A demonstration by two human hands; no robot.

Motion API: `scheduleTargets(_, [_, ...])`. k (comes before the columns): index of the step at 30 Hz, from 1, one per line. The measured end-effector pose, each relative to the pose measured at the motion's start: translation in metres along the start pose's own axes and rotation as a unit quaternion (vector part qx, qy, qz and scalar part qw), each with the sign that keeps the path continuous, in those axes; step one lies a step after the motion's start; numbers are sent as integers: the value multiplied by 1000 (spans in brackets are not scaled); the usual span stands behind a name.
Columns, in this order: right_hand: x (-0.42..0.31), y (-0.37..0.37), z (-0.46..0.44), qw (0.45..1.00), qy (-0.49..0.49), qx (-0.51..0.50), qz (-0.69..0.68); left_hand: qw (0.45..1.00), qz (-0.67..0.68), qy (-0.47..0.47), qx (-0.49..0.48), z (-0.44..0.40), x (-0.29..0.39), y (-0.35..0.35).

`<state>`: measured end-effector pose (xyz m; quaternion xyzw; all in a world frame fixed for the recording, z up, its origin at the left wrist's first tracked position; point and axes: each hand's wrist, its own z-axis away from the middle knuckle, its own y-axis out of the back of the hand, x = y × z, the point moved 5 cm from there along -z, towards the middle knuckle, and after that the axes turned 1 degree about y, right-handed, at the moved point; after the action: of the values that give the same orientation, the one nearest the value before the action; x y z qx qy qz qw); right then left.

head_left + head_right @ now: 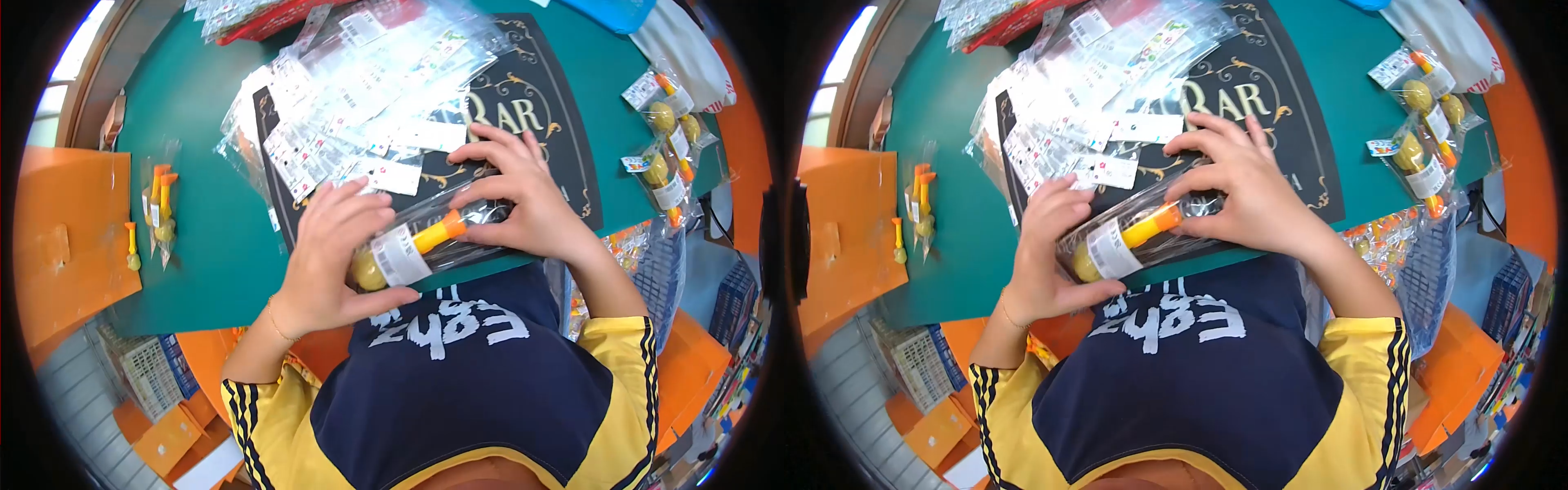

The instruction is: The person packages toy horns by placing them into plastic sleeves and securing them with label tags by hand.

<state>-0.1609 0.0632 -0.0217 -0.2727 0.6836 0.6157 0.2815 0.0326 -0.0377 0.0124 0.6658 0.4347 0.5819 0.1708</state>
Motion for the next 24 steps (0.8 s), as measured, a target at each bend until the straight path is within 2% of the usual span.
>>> scheduleTargets(5, [-2,-3,-2,1000,-25,0,15,996,-29,82,-16,24,-7,2])
scheduleTargets(9, [-11,-7,-2,999,-39,-16,22,992,-76,98,-18,27,-5,-19])
scheduleTargets(13, [-8,-9,1,999,-26,7,29,989,-121,70,-36,17,6,-14])
scheduleTargets(15, [-8,-12,1,999,-19,19,41,975,-145,91,-143,13,10,-16])
scheduleTargets(20, [-9,-15,1,998,-17,20,57,983,-74,87,-141,-11,22,-17])
scheduleTargets(24, [-7,-13,5,998,-29,10,62,989,-91,5,-112,-29,22,-30])
